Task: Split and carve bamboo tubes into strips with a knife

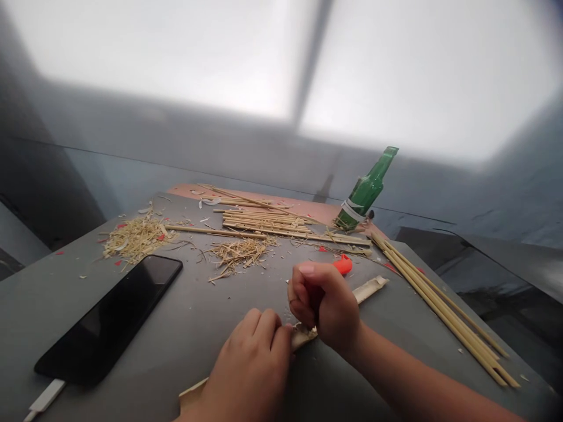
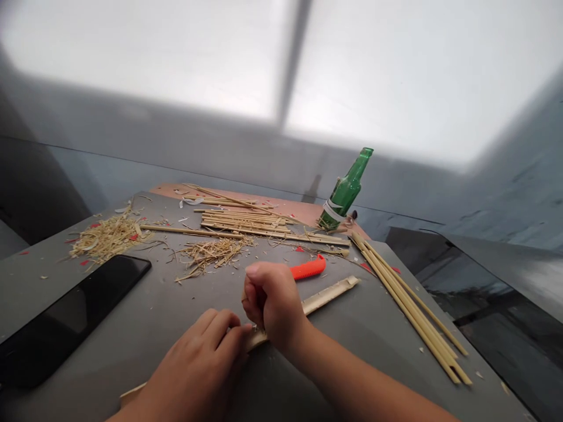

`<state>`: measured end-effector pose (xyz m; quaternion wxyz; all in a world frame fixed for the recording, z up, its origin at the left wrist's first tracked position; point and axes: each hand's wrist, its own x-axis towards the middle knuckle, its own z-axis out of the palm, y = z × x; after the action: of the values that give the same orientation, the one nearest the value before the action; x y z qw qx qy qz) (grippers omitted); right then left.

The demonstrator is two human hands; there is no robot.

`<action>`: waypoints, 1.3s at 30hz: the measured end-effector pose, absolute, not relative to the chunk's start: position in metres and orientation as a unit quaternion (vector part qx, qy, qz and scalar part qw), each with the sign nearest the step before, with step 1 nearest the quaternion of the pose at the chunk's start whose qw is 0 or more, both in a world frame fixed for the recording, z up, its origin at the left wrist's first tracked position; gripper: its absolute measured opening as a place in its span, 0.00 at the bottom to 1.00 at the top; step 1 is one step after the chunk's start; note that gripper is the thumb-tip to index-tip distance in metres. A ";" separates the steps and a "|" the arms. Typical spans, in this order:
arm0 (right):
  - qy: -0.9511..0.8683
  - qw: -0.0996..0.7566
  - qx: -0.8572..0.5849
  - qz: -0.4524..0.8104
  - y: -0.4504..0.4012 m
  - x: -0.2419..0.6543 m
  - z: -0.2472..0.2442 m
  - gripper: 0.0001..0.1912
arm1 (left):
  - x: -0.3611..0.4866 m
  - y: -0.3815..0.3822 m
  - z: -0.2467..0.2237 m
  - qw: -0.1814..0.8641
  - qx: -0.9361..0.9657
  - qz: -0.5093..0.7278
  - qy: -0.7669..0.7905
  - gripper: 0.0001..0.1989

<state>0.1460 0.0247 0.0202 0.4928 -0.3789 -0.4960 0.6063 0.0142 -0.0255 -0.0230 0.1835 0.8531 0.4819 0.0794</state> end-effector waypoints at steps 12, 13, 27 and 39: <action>-0.545 0.543 -0.306 0.560 0.001 0.170 0.005 0.16 | 0.014 -0.029 -0.027 0.137 0.856 0.128 0.482 0.16; -0.553 0.538 -0.304 0.560 0.002 0.170 0.004 0.17 | 0.014 -0.029 -0.026 0.138 0.855 0.125 0.484 0.16; -0.636 0.451 -0.255 0.572 -0.002 0.184 0.002 0.20 | 0.013 -0.030 -0.007 0.223 0.824 0.083 0.514 0.13; -0.615 0.469 -0.224 0.593 -0.010 0.190 0.004 0.19 | 0.008 -0.028 -0.017 0.224 0.828 0.095 0.505 0.14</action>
<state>0.1900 -0.0104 0.0044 0.4688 -0.2240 -0.6148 0.5934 0.0082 -0.0277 -0.0172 0.2239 0.8281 0.5051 0.0951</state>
